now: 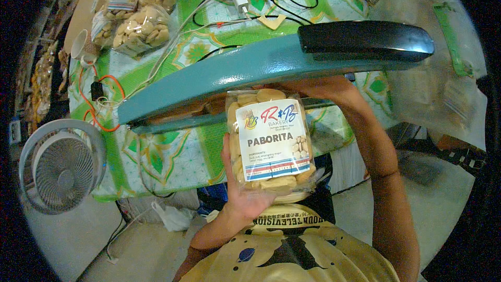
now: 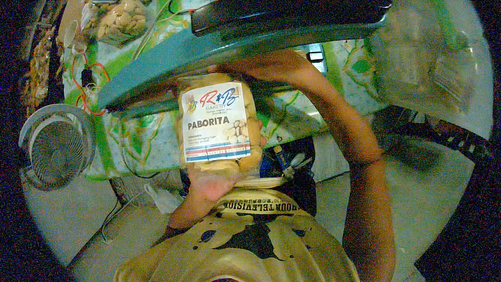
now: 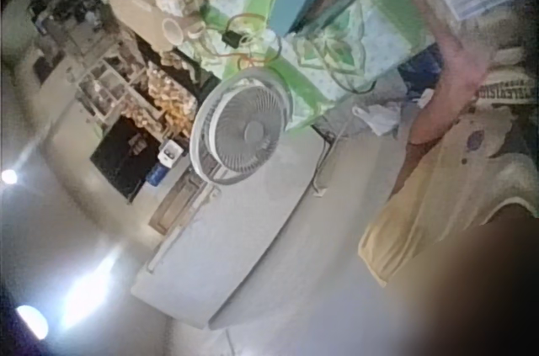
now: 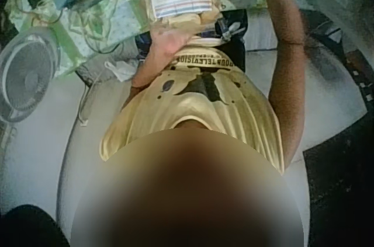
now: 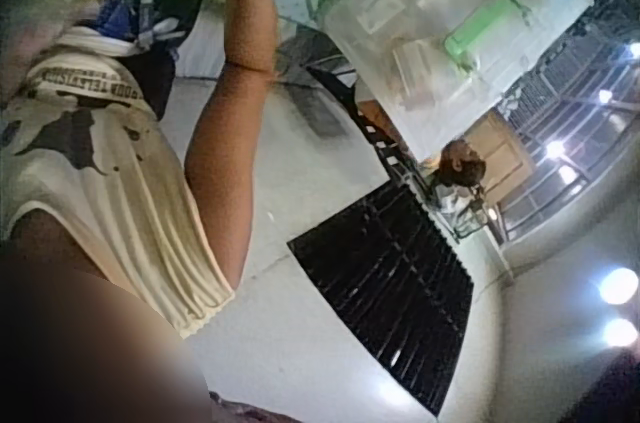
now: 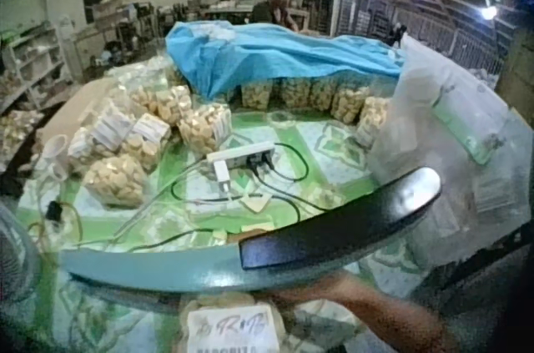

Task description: The person fills clear plastic bags with small, round, light-colored snack pieces, seals each bag using a handheld heat sealer, and places the finished packages on the table. The process is repeated multiple times with consistent handling of the snack pieces and sealing tool.

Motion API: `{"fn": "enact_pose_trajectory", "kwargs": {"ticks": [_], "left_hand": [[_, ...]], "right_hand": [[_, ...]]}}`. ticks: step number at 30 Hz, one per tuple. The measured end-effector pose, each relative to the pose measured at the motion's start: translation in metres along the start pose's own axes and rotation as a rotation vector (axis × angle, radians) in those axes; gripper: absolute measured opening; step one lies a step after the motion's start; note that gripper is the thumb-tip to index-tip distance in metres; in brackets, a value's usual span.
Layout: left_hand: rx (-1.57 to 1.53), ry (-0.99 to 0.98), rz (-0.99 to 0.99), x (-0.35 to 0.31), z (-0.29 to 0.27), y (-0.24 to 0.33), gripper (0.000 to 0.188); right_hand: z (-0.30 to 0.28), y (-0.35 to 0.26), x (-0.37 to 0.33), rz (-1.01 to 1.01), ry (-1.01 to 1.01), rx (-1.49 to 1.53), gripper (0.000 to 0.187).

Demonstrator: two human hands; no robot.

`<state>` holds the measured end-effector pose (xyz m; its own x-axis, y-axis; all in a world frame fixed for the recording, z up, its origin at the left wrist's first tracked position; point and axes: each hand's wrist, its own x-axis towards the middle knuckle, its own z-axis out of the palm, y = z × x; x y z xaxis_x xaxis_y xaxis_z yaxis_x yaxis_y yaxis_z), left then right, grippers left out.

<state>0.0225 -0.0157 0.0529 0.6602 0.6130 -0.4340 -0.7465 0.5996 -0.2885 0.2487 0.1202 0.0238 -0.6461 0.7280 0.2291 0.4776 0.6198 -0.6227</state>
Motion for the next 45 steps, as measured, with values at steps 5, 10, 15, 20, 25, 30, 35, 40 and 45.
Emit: {"fn": "enact_pose_trajectory", "kwargs": {"ticks": [5, 10, 15, 20, 25, 30, 35, 40, 45], "left_hand": [[0.007, -0.122, -0.019, 0.002, 0.0, 0.003, 0.091], [0.05, -0.135, -0.018, 0.003, -0.005, 0.004, 0.092], [-0.032, -0.112, -0.025, 0.003, -0.006, 0.004, 0.093], [0.033, -0.061, 0.002, 0.005, -0.005, 0.005, 0.091], [0.218, -0.022, -0.033, 0.003, -0.001, 0.006, 0.087], [0.102, 0.053, 0.057, 0.005, -0.001, 0.0, 0.087], [0.147, 0.083, 0.064, 0.006, -0.004, -0.004, 0.083], [-0.039, 0.075, 0.06, 0.008, 0.001, -0.006, 0.081], [0.135, 0.112, 0.104, 0.009, 0.004, -0.008, 0.079]], "right_hand": [[-0.042, 0.018, 0.017, 0.236, 0.061, 0.514, 0.042], [-0.165, -0.041, 0.038, 0.096, 0.434, 0.951, 0.023], [-0.156, -0.107, 0.051, 0.116, 0.104, -0.212, 0.03], [-0.134, -0.106, 0.056, 0.485, -0.097, -0.232, 0.038], [-0.118, -0.078, 0.041, 0.452, -0.164, -0.061, 0.042], [-0.106, -0.055, 0.031, 0.466, -0.219, 0.109, 0.044], [-0.098, -0.048, 0.03, 0.406, -0.206, 0.082, 0.046], [-0.101, -0.051, 0.027, 0.463, -0.23, 0.135, 0.046], [-0.101, -0.051, 0.03, 0.496, -0.249, 0.162, 0.047]]}}
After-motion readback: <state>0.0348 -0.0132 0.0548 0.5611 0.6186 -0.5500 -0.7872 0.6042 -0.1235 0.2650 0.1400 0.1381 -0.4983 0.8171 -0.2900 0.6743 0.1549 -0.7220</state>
